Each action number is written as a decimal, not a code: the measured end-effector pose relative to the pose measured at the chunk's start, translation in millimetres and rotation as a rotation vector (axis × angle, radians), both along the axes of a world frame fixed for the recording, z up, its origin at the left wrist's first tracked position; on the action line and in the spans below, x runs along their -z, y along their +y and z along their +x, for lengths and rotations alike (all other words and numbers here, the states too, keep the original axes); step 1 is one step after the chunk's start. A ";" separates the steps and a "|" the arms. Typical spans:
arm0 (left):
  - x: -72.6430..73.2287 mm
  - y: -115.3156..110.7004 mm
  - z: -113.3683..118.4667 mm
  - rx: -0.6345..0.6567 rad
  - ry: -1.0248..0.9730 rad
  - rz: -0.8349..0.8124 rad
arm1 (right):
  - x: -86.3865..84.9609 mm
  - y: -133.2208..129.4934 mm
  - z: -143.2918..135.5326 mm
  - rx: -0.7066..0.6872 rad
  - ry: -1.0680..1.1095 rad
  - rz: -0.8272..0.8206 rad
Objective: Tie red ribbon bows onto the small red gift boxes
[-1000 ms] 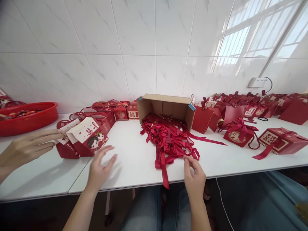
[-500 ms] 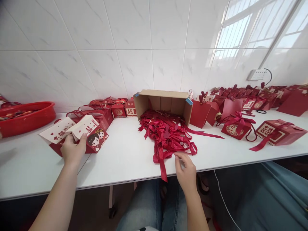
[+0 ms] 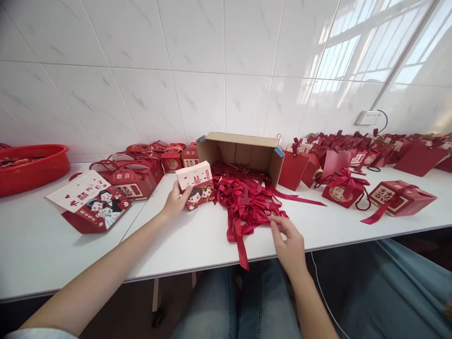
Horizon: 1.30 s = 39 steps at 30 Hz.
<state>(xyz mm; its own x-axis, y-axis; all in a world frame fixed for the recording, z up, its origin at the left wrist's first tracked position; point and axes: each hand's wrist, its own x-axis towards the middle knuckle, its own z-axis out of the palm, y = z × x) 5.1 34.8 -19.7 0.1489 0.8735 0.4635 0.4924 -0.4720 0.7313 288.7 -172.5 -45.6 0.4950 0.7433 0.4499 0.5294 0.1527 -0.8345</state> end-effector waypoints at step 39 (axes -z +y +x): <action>29.9 16.7 -1.4 0.133 -0.065 -0.067 | -31.7 259.9 23.6 -0.104 0.230 -0.116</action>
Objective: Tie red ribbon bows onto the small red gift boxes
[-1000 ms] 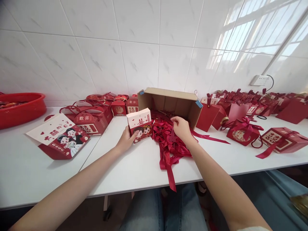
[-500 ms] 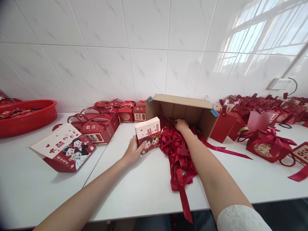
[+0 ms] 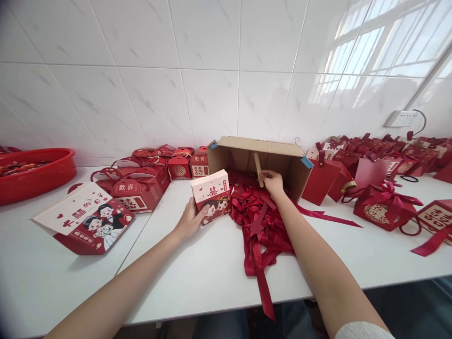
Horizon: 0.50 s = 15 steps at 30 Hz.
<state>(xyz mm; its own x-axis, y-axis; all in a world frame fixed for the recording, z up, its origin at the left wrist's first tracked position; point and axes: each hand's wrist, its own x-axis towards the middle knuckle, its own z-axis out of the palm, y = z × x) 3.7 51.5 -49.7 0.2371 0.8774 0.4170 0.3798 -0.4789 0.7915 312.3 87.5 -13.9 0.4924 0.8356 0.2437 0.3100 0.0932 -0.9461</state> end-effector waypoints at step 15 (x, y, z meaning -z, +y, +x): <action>-26.0 -27.2 5.9 -0.306 -0.099 0.492 | -18.5 -71.7 0.6 -0.092 0.277 0.354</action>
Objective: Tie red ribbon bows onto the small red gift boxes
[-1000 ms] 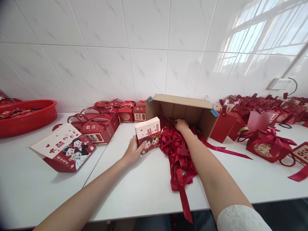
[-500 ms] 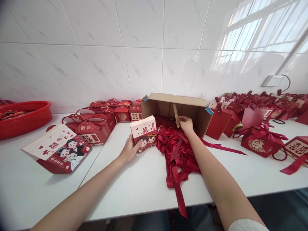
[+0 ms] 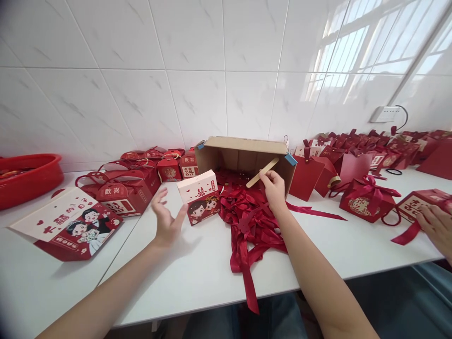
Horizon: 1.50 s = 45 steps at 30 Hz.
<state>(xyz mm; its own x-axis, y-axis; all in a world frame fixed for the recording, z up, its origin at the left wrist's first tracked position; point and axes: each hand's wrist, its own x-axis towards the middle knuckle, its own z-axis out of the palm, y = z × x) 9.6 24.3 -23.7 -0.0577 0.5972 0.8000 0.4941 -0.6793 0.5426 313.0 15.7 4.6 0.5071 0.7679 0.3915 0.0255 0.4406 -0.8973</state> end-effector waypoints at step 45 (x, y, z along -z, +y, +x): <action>6.6 -23.7 52.6 1.013 -0.520 -1.151 | 13.7 14.9 -8.9 0.077 -0.329 -0.132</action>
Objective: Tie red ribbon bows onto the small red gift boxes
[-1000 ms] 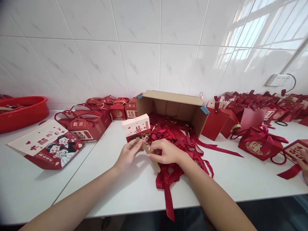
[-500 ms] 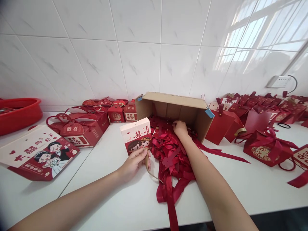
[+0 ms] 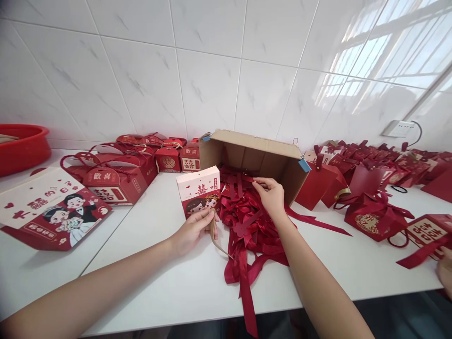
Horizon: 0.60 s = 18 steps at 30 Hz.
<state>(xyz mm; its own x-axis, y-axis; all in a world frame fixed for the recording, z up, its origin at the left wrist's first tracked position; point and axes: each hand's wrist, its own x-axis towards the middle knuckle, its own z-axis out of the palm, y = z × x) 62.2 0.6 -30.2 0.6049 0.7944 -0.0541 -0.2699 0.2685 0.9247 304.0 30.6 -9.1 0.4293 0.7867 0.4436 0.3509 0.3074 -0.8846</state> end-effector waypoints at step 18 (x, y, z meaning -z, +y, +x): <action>4.6 -3.0 2.7 -0.188 0.160 0.178 | -8.7 -24.8 -12.7 0.177 0.086 0.255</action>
